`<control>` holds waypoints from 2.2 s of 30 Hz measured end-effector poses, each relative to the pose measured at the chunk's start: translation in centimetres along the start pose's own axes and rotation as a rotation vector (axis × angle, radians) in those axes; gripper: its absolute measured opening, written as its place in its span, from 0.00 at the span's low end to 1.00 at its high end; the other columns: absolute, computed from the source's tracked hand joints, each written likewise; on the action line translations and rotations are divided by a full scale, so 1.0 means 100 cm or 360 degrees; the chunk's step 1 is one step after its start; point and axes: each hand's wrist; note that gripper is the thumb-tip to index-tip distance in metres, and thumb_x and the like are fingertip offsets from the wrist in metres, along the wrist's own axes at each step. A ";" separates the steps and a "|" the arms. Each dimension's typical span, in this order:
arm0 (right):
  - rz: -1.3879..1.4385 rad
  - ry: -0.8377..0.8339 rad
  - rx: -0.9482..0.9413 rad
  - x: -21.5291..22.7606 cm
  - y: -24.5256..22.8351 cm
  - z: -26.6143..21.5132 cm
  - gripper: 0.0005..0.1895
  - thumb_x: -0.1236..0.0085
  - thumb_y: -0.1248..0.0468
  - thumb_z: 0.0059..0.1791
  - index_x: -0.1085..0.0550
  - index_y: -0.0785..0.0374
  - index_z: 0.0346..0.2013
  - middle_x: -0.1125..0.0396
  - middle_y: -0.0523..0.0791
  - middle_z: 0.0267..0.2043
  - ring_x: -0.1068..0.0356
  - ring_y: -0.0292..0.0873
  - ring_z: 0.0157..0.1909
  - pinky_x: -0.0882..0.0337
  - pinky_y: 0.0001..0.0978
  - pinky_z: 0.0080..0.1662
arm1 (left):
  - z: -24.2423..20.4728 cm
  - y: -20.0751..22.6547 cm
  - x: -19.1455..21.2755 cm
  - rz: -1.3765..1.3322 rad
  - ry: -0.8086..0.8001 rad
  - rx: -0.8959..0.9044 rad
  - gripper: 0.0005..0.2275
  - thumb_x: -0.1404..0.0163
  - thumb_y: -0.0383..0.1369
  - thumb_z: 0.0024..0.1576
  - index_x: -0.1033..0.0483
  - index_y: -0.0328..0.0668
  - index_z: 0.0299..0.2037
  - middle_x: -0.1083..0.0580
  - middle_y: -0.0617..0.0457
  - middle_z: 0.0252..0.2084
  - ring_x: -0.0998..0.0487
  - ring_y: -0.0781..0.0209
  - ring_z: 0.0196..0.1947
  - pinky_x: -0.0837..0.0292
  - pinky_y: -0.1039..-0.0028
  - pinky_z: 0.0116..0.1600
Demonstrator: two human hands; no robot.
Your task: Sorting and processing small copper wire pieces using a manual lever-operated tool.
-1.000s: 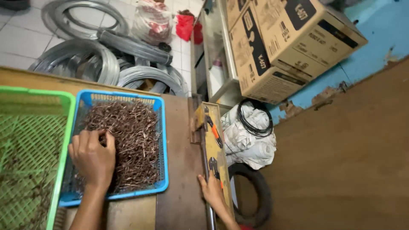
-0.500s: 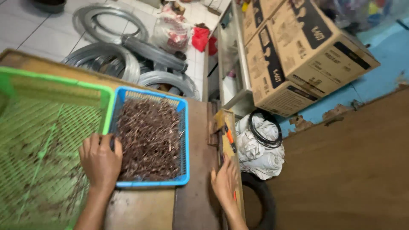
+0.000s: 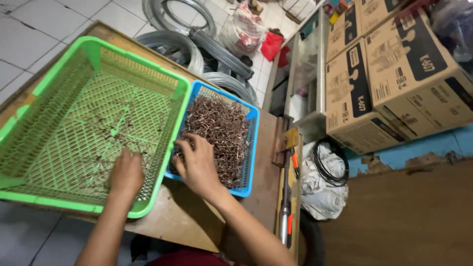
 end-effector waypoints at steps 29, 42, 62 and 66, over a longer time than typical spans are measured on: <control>0.0354 0.0208 -0.0410 0.036 0.043 -0.011 0.10 0.43 0.59 0.54 0.24 0.52 0.50 0.23 0.43 0.43 0.24 0.47 0.48 0.33 0.41 0.55 | -0.009 0.172 0.118 -0.0178 0.0705 -0.0917 0.08 0.47 0.26 0.55 0.23 0.46 0.43 0.27 0.50 0.44 0.23 0.51 0.48 0.22 0.65 0.47; 0.0698 0.0796 -0.1180 0.085 0.107 -0.095 0.07 0.37 0.66 0.49 0.19 0.58 0.42 0.21 0.48 0.36 0.21 0.47 0.42 0.25 0.40 0.48 | -0.026 0.279 0.071 -0.0502 0.0606 -0.1192 0.05 0.42 0.30 0.58 0.22 0.42 0.41 0.27 0.51 0.37 0.22 0.53 0.41 0.27 0.68 0.46; 0.1089 0.0858 -0.1645 0.092 0.195 -0.173 0.18 0.42 0.58 0.53 0.24 0.57 0.57 0.25 0.48 0.47 0.25 0.39 0.44 0.26 0.32 0.49 | -0.024 0.367 -0.001 -0.0695 -0.0208 -0.1262 0.04 0.45 0.35 0.58 0.20 0.46 0.35 0.25 0.49 0.31 0.21 0.46 0.39 0.25 0.59 0.46; 0.1309 0.0985 -0.1733 0.099 0.209 -0.168 0.11 0.35 0.60 0.51 0.20 0.58 0.47 0.25 0.45 0.39 0.26 0.34 0.39 0.26 0.26 0.46 | -0.024 0.367 0.001 -0.0631 -0.0245 -0.1253 0.05 0.45 0.34 0.56 0.19 0.48 0.40 0.23 0.50 0.35 0.20 0.47 0.43 0.26 0.57 0.49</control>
Point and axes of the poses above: each hand's wrist, its own z-axis towards the middle knuckle, its own x-axis out of the back of the hand, y = z × x
